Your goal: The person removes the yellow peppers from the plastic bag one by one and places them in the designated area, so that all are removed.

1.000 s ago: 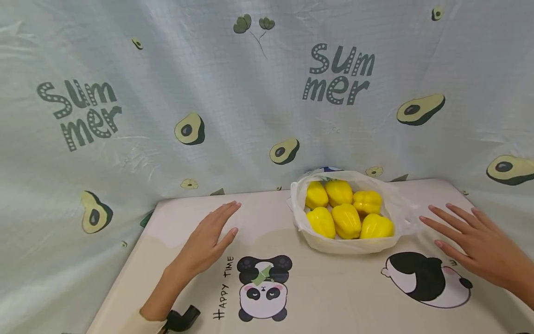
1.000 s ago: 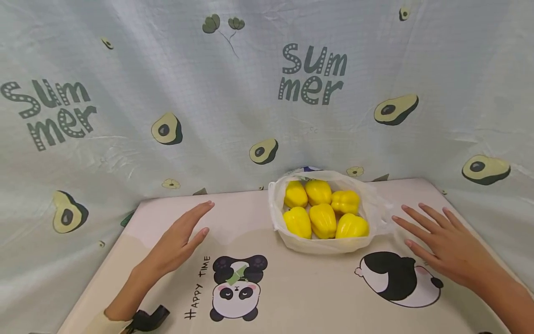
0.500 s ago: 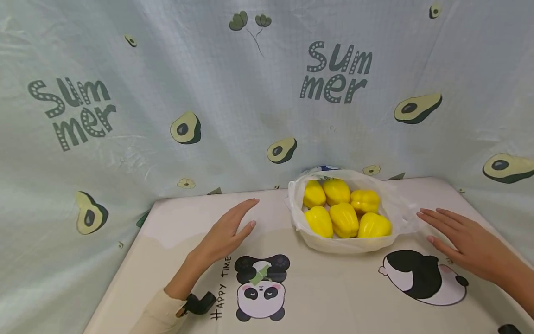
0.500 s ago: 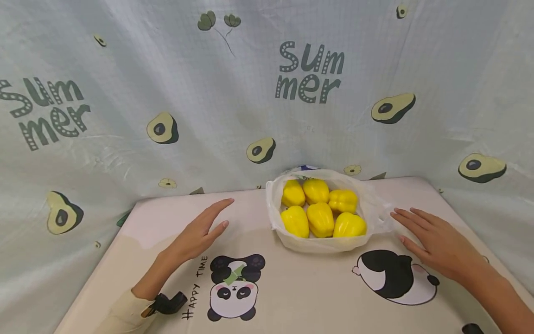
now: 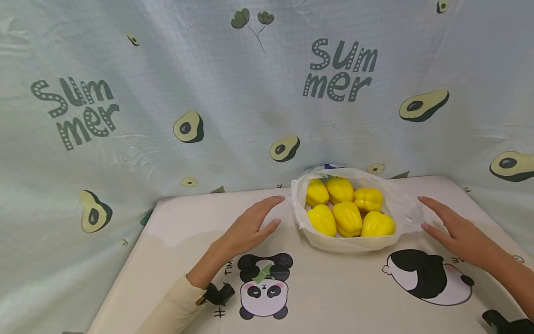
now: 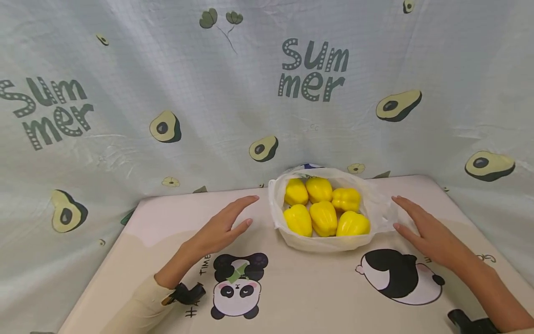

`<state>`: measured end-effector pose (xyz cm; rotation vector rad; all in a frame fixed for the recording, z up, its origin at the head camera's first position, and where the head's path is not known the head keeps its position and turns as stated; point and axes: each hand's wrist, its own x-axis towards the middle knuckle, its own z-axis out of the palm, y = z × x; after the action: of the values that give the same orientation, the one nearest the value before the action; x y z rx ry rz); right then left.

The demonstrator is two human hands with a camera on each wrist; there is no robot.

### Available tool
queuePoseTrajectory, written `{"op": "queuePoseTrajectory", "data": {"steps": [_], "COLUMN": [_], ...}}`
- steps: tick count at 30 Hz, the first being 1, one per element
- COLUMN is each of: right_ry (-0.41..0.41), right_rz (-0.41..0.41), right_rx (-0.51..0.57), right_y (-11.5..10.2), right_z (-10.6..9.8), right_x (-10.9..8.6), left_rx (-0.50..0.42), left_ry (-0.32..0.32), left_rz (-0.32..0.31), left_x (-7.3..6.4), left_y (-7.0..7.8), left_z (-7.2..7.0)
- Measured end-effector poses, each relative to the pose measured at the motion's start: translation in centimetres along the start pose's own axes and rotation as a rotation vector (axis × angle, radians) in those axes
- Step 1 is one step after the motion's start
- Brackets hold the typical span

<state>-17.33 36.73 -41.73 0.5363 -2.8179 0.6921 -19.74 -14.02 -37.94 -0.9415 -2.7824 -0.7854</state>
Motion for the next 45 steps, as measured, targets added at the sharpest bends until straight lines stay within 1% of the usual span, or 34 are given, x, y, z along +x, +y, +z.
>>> {"op": "queuePoseTrajectory", "data": {"steps": [3,6,8,11,13,15,18,20,23,26,31,34,36,41,43,45], "right_ry": [-0.004,-0.001,-0.003,-0.001,0.002,0.004,-0.018,-0.039,-0.064,-0.056,0.005,0.023,0.035,0.057,0.051,0.029], "right_rz": [0.045,0.049,0.056,0.06,0.042,0.0,-0.045,-0.053,-0.048,-0.067,-0.094,-0.108,-0.125,-0.199,-0.224,-0.219], "right_rx": [0.098,0.156,0.188,0.206,0.189,0.175,0.168,0.168,0.132,0.079,-0.031,-0.077,-0.094,-0.132,-0.133,-0.126], "right_y": [-0.3,-0.5,-0.5,-0.5,-0.6,-0.6,-0.8,-0.8,-0.7,-0.8,-1.3,-1.5,-1.6,-1.5,-1.6,-1.8], "right_z": [0.3,0.7,0.8,1.0,1.1,1.1,1.2,1.4,1.6,1.9,1.7,1.4,1.2,0.4,0.2,-0.1], "right_x": [0.8,1.7,2.1,2.5,2.6,2.6,2.7,2.8,3.0,3.4,4.0,4.4,4.6,5.4,5.7,5.9], "left_rx": [-0.016,-0.02,-0.017,-0.004,-0.004,0.005,0.006,0.007,0.001,-0.005,-0.003,0.011,0.022,0.041,0.044,0.046], "left_ry": [0.001,0.001,0.0,-0.004,-0.005,-0.003,0.005,0.008,0.002,-0.021,-0.055,-0.07,-0.081,-0.125,-0.149,-0.173], "left_rz": [0.033,0.067,0.093,0.12,0.13,0.128,0.123,0.121,0.129,0.141,0.159,0.168,0.175,0.197,0.199,0.199], "left_x": [0.6,1.2,1.5,2.0,2.3,2.5,2.8,3.0,3.4,3.9,4.9,5.5,6.0,7.3,7.8,8.4], "left_y": [0.5,1.0,1.3,1.7,2.0,2.2,2.3,2.4,2.6,2.8,3.4,3.8,4.1,4.8,4.9,5.1], "left_z": [0.0,0.1,0.1,0.1,0.0,0.0,-0.1,-0.2,-0.2,-0.1,-0.1,-0.1,-0.1,-0.2,-0.1,-0.1]}}
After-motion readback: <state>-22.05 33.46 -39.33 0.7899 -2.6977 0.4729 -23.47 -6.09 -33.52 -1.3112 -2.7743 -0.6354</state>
